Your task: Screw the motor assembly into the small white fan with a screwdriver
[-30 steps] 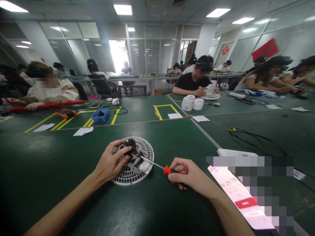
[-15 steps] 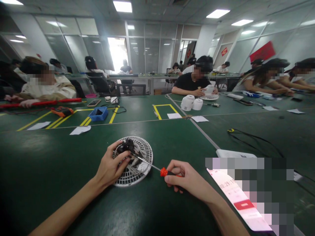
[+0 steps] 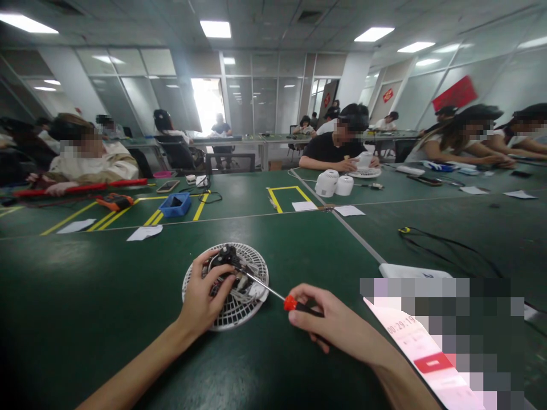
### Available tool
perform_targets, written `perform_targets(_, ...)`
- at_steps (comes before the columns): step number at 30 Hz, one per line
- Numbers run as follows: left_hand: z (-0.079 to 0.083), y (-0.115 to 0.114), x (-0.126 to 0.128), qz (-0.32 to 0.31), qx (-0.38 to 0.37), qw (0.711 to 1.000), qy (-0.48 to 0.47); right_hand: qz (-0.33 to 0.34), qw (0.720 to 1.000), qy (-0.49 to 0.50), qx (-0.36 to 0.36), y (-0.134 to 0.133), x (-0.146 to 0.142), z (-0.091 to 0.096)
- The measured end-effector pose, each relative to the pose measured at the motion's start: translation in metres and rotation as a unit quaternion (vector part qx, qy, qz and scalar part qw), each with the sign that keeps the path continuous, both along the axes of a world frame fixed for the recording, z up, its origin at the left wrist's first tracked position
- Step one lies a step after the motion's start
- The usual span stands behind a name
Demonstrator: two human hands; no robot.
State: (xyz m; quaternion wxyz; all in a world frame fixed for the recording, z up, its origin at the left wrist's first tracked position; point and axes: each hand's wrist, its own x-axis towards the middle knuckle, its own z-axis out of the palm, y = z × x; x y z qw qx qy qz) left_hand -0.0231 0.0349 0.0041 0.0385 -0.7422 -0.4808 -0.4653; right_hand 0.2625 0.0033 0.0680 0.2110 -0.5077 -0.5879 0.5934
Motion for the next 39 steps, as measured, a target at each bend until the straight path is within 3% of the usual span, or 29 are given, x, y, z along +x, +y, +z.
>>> perform_targets(25,-0.003,-0.009,-0.002,-0.038,0.007,0.998,-0.043,-0.015,0.997,-0.025,0.066,0.009,0.011,0.005)
perform_targets(39,-0.004,-0.022,0.0,-0.029,-0.004,1.0,0.001,-0.018,0.999,-0.018,0.035,0.007,0.014,0.005)
